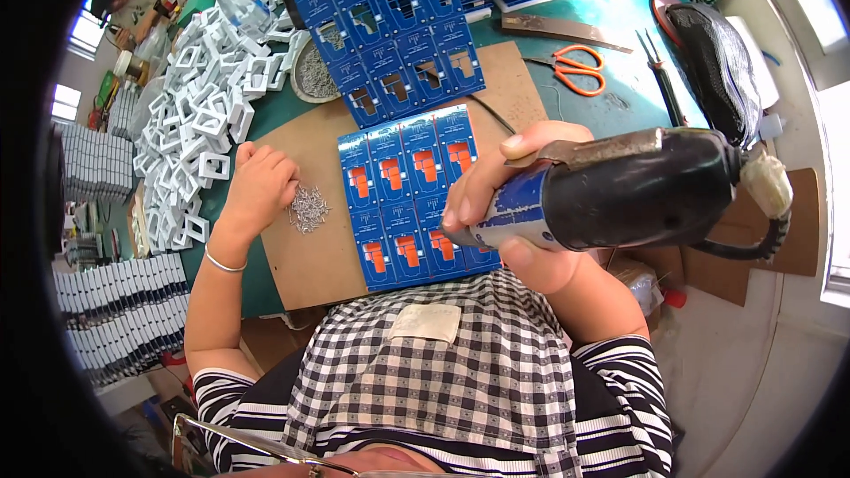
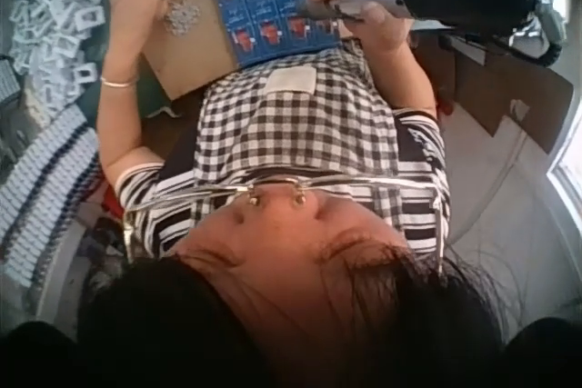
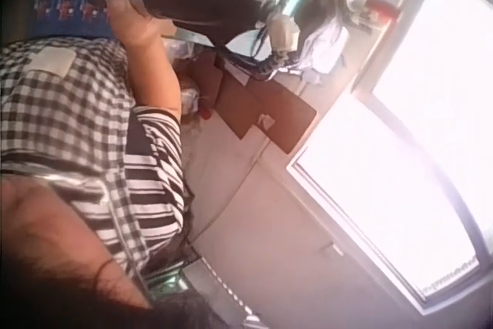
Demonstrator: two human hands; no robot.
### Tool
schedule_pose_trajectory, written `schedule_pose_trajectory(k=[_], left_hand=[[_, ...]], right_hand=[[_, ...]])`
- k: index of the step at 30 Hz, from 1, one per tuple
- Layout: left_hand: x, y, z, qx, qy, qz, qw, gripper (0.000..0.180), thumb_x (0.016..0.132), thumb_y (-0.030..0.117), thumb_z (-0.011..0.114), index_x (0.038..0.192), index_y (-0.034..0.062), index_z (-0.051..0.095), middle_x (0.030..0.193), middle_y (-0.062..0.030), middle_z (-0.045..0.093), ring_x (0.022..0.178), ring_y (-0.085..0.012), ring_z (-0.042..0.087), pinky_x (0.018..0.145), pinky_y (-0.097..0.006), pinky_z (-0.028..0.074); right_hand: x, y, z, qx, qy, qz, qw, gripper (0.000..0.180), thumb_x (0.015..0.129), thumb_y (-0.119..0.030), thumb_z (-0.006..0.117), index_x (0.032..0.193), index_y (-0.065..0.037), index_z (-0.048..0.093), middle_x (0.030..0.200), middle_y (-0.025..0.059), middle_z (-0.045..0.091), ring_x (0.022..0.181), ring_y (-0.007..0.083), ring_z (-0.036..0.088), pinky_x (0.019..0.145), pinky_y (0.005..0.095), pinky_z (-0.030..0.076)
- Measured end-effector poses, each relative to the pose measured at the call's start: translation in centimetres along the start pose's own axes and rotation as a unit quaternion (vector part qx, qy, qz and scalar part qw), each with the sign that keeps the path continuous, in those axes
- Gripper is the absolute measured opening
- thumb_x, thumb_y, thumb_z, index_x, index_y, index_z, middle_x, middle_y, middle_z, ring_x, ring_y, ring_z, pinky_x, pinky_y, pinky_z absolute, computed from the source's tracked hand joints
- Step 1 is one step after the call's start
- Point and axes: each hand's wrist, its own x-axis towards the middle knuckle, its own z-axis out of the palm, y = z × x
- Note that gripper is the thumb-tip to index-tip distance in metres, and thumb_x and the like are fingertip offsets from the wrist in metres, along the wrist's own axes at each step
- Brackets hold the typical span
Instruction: The person assembles electronic components onto printed circuit boards by securing them with screws using an electric screwdriver.
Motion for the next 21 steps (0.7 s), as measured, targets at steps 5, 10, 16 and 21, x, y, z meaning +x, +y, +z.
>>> schedule_pose_trajectory(k=[5, 10, 16, 21], left_hand=[[0.0, 1.0, -0.2, -0.044, 0.024, -0.050, 0.998, 0.012, 0.070, 0.008, 0.068, 0.075, 0.0123, 0.058, 0.074, -0.0018, 0.058, 0.075, -0.0211, 0.055, 0.080, -0.037, 0.037], [2.8, 9.2, 0.3, -0.312, 0.099, -0.042, 0.944, 0.013, 0.070, 0.003, 0.064, 0.077, 0.0118, 0.058, 0.077, -0.0027, 0.060, 0.078, -0.0216, 0.059, 0.079, -0.038, 0.040], [5.4, 14.2, 0.1, -0.382, 0.069, -0.002, 0.922, 0.019, 0.070, 0.003, 0.070, 0.086, 0.0115, 0.064, 0.084, -0.0022, 0.065, 0.083, -0.0216, 0.060, 0.082, -0.036, 0.040], [6.2, 15.4, 0.5, -0.377, 0.067, 0.014, 0.924, 0.019, 0.070, 0.000, 0.073, 0.085, 0.0097, 0.067, 0.081, -0.0031, 0.066, 0.079, -0.0207, 0.061, 0.079, -0.034, 0.041]], right_hand=[[-0.7, -2.0, -0.1, -0.080, 0.065, -0.010, 0.995, 0.060, 0.083, -0.031, 0.067, 0.127, -0.007, 0.035, 0.081, 0.0105, 0.057, 0.066, 0.0254, 0.061, 0.065, 0.0399, 0.052], [-0.8, -2.4, -1.2, -0.037, 0.067, -0.041, 0.996, 0.060, 0.084, -0.029, 0.073, 0.124, -0.009, 0.035, 0.082, 0.0115, 0.058, 0.074, 0.0257, 0.062, 0.072, 0.0402, 0.053], [-1.3, -3.1, -1.3, -0.042, 0.079, -0.043, 0.995, 0.060, 0.083, -0.023, 0.072, 0.125, -0.007, 0.032, 0.082, 0.0141, 0.058, 0.075, 0.0266, 0.064, 0.070, 0.0393, 0.055], [-2.3, -3.1, -1.8, -0.042, 0.088, -0.054, 0.994, 0.058, 0.084, -0.020, 0.071, 0.123, -0.006, 0.030, 0.083, 0.0147, 0.058, 0.076, 0.0265, 0.064, 0.072, 0.0393, 0.055]])
